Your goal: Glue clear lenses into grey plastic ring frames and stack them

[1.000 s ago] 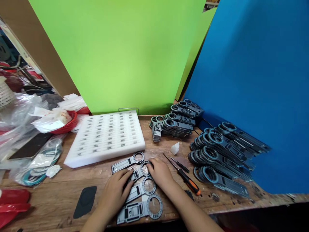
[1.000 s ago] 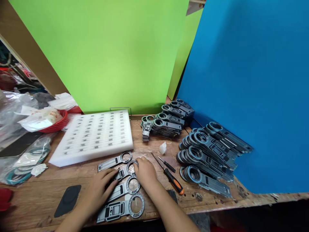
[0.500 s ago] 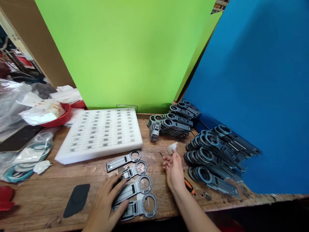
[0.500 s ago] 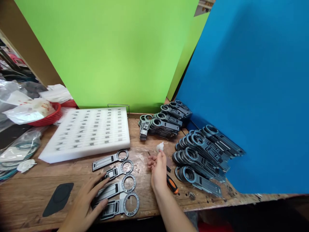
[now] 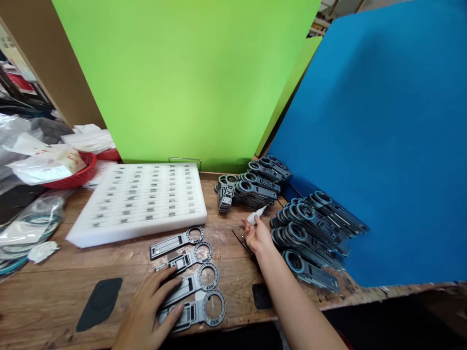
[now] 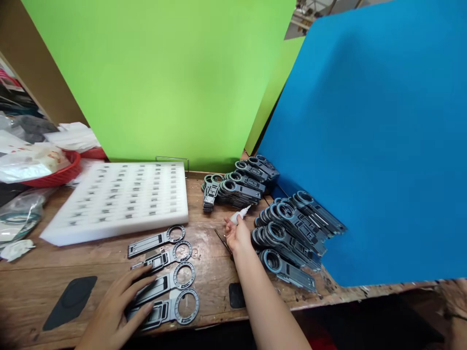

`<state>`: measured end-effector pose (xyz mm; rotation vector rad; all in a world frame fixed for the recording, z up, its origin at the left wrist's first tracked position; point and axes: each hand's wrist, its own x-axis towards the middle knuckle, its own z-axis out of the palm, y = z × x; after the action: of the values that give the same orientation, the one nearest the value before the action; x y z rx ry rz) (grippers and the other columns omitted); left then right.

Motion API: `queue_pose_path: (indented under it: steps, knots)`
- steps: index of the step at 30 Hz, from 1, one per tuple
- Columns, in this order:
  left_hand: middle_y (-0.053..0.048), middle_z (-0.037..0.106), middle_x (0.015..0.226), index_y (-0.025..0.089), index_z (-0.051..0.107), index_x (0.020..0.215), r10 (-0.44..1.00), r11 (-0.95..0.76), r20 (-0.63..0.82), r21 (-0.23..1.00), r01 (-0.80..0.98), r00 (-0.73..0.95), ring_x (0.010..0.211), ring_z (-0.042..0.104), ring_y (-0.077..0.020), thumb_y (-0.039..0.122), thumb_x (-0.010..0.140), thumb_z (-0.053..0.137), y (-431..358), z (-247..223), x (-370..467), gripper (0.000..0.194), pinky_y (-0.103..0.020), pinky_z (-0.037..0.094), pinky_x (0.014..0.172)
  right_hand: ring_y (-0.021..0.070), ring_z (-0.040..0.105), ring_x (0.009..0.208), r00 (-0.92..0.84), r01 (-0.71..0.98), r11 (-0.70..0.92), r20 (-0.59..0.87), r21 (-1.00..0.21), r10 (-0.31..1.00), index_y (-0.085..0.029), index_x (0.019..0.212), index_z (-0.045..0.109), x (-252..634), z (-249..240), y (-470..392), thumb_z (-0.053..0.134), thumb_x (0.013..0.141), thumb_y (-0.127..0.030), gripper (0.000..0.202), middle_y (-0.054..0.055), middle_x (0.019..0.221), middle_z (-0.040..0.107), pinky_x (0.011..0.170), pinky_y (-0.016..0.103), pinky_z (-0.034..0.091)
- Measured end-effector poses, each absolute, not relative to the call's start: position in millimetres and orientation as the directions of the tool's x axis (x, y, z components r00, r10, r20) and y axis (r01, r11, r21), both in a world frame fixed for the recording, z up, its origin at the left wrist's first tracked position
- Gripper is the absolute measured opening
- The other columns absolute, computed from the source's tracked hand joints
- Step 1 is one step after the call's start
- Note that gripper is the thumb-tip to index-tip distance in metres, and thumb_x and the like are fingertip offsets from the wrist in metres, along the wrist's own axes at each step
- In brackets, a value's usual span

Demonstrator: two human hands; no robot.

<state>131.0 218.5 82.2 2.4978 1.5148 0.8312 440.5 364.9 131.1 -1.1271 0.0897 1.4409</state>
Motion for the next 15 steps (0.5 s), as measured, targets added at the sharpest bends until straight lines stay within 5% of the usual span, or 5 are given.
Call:
queue_pose_path:
  steps: [8, 15]
  knots:
    - [-0.008, 0.057, 0.126, 0.03, 0.059, 0.115, 0.823, -0.523, 0.431, 0.317, 0.791, 0.371, 0.109, 0.058, -0.0269, 0.046, 0.081, 0.058, 220, 81, 129, 0.038, -0.044, 0.055, 0.084, 0.0096, 0.064, 0.057, 0.195, -0.857, -0.198, -0.656, -0.475, 0.729, -0.019, 0.09, 0.048, 435, 146, 356, 0.017, 0.099, -0.031, 0.034, 0.005, 0.078, 0.066, 0.046, 0.017, 0.053]
    - [-0.007, 0.058, 0.127, 0.031, 0.06, 0.115, 0.813, -0.548, 0.415, 0.311, 0.776, 0.408, 0.111, 0.057, -0.0293, 0.045, 0.079, 0.061, 218, 82, 130, 0.039, -0.047, 0.054, 0.087, 0.0048, 0.047, 0.038, 0.01, -0.825, -0.328, -0.592, -0.461, 0.806, -0.016, 0.085, 0.054, 393, 153, 297, 0.045, 0.093, -0.032, 0.019, 0.008, 0.073, 0.068, 0.032, 0.01, 0.032]
